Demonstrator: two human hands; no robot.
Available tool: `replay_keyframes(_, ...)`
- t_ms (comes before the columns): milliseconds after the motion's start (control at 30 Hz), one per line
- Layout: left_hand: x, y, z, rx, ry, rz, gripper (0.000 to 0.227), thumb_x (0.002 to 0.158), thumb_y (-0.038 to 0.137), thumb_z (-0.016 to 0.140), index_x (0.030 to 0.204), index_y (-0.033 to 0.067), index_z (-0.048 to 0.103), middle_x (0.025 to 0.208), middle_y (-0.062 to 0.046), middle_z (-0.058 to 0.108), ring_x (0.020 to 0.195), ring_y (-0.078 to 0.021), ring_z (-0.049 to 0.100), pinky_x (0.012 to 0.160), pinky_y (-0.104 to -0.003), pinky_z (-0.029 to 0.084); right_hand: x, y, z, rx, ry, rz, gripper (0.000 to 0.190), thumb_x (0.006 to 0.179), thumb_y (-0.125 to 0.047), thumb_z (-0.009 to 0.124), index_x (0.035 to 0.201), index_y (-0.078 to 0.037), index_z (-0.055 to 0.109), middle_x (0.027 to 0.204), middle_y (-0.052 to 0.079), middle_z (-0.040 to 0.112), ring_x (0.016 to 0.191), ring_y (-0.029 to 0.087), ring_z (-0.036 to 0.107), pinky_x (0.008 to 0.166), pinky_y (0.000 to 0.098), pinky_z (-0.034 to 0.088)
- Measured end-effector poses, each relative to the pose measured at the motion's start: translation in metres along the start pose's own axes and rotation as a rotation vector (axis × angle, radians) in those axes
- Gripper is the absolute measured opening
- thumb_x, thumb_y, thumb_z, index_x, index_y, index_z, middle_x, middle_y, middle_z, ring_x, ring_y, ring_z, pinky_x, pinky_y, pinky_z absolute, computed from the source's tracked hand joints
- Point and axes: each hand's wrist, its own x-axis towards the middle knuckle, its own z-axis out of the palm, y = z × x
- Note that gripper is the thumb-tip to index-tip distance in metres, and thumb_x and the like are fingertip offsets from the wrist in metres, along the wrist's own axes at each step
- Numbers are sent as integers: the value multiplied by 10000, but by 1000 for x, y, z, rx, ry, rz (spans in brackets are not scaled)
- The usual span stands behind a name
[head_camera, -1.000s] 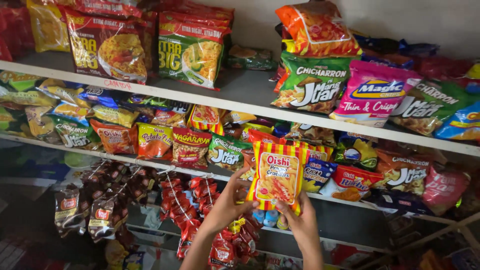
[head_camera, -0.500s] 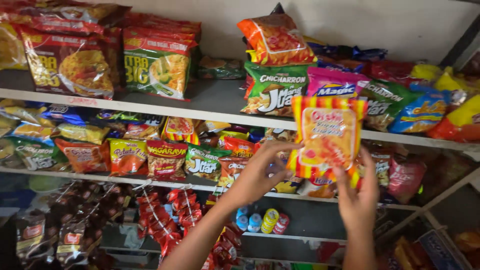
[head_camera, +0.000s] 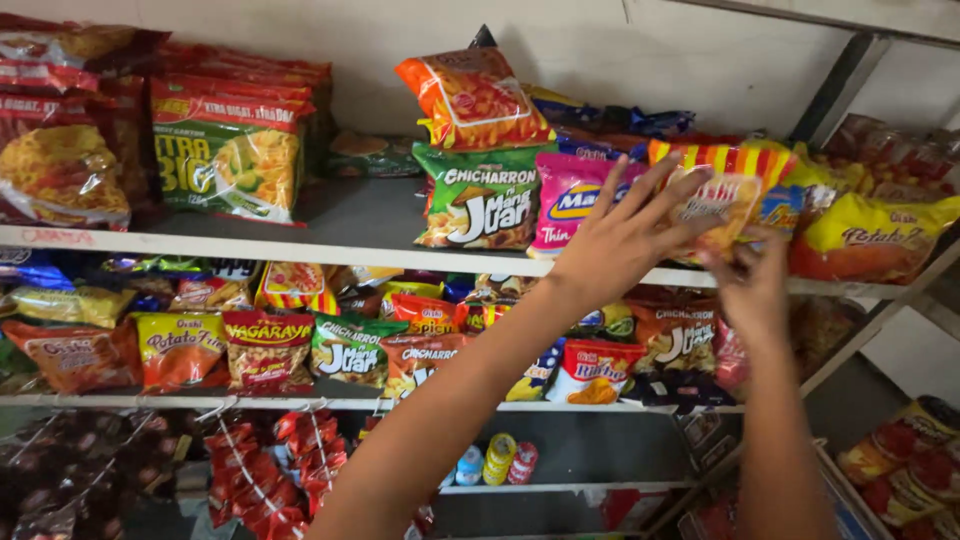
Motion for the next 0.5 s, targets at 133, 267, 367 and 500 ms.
replay_keyframes(133, 13, -8, 33, 41, -89, 51, 614, 1008, 378, 555, 1592, 410, 369, 1718, -38, 204, 1615, -341, 124, 1289, -724, 95, 12, -2, 19, -147, -55, -74, 433, 961, -65, 772, 1256, -44, 456, 1129, 159, 717, 1073, 236, 706, 895, 346, 546)
replay_keyframes(267, 15, -12, 52, 194, -98, 50, 619, 976, 388, 588, 1560, 462, 398, 1692, -28, 256, 1594, -350, 141, 1264, -704, 135, 16, -11, 8, -496, -70, -183, 492, 889, -188, 829, 1264, 6, 577, 1111, 199, 704, 1033, 323, 677, 871, 415, 531)
replay_keyframes(367, 16, -15, 45, 195, -171, 52, 629, 950, 420, 616, 1544, 455, 411, 1679, -31, 293, 1584, -356, 160, 1264, -675, 146, 22, 2, -8, -571, -195, -123, 506, 899, -275, 821, 1274, 8, 631, 1145, 193, 725, 1046, 338, 695, 893, 430, 543)
replay_keyframes(500, 17, -15, 36, 170, -226, 57, 675, 900, 436, 651, 1534, 439, 419, 1656, -45, 336, 1566, -351, 185, 1255, -670, 138, 23, -22, -26, -623, -386, -12, 524, 878, -396, 808, 1257, -56, 682, 1159, 154, 768, 1064, 275, 750, 938, 416, 570)
